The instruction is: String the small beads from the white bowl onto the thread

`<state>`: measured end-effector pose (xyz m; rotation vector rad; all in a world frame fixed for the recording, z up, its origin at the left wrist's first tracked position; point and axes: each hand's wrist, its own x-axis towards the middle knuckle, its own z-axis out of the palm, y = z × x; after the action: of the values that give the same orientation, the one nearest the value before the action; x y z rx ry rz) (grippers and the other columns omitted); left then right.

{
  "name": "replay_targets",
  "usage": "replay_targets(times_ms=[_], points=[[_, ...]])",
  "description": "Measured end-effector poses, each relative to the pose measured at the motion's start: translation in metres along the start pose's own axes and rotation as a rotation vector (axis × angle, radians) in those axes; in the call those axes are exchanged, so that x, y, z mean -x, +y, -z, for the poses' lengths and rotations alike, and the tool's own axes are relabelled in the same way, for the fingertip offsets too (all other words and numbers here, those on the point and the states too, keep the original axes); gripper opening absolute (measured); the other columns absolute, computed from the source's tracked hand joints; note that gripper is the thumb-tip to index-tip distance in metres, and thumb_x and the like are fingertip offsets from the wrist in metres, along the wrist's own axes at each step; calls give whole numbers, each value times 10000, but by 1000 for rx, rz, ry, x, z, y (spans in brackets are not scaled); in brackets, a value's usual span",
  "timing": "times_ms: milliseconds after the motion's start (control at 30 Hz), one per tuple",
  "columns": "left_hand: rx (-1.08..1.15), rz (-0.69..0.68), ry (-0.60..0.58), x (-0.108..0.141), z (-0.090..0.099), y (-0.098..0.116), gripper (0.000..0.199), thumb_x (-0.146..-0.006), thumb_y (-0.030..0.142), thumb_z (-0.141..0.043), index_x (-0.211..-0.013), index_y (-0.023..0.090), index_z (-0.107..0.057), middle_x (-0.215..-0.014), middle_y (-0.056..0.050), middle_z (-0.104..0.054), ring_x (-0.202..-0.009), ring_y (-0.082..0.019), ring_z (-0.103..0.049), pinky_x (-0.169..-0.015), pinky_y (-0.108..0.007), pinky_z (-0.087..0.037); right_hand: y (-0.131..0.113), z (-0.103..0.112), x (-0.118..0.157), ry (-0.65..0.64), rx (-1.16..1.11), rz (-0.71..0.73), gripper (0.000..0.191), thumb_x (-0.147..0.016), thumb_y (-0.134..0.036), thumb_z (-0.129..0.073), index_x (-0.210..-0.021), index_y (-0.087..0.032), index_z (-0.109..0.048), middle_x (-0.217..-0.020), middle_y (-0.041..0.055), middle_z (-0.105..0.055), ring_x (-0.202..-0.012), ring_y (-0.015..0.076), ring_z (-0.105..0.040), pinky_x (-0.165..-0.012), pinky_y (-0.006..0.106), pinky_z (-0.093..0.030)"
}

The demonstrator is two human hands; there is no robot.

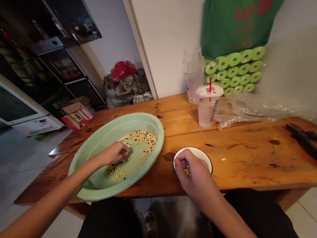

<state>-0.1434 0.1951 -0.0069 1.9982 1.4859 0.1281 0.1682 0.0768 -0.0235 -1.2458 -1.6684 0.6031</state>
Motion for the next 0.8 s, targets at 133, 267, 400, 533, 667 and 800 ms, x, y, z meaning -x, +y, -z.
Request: replay_targets(times_ms=[133, 267, 400, 533, 667, 800], points=[[160, -38, 164, 15, 8, 30, 186, -930, 267, -597, -952, 95, -664, -796, -42, -704, -650, -137, -658, -663, -316, -575, -2, 0, 2, 4, -44, 14, 151, -928, -251, -522, -779, -224, -520, -687, 18, -643, -646, 181, -626, -612, 295, -490], [391, -133, 308, 50, -10, 94, 298, -927, 301, -556, -1135, 105, -641, -1026, -129, -754, -737, -162, -718, -690, -325, -605, -14, 6, 8, -28, -221, 76, 158, -947, -252, -528, -794, -222, -556, -810, 46, -680, -782, 180, -673, -729, 299, -557], [897, -346, 298, 78, -53, 151, 160, -847, 219, -678, -975, 134, -722, -810, -73, -775, -585, -143, -711, -538, -255, -598, -26, 18, 15, -60, -700, 57, 158, -948, -237, -587, -790, -224, -584, -1003, 56, -715, -967, 190, -697, -867, 332, -582], [1064, -418, 332, 86, -79, 167, 138, -849, 141, -686, -964, 176, -754, -688, -11, -742, -511, -104, -686, -537, -210, -594, -26, 24, 18, -98, -849, -17, 165, -928, -241, -626, -767, -213, -604, -1041, 74, -733, -944, 226, -732, -839, 383, -621], [1075, -479, 250, 89, -85, 157, 268, -903, 100, -610, -1070, 251, -757, -735, -3, -724, -536, -76, -684, -539, -164, -577, -23, 23, 20, -120, -856, -2, 143, -931, -180, -608, -797, -224, -585, -1080, 57, -722, -874, 202, -757, -808, 351, -641], [1058, -490, 165, 93, -87, 150, 374, -922, 69, -560, -1131, 322, -740, -798, -4, -694, -558, -54, -673, -544, -136, -561, -26, 25, 20, -245, -716, 36, 170, -932, -94, -567, -848, -240, -592, -1091, 39, -707, -935, 172, -738, -837, 299, -626]])
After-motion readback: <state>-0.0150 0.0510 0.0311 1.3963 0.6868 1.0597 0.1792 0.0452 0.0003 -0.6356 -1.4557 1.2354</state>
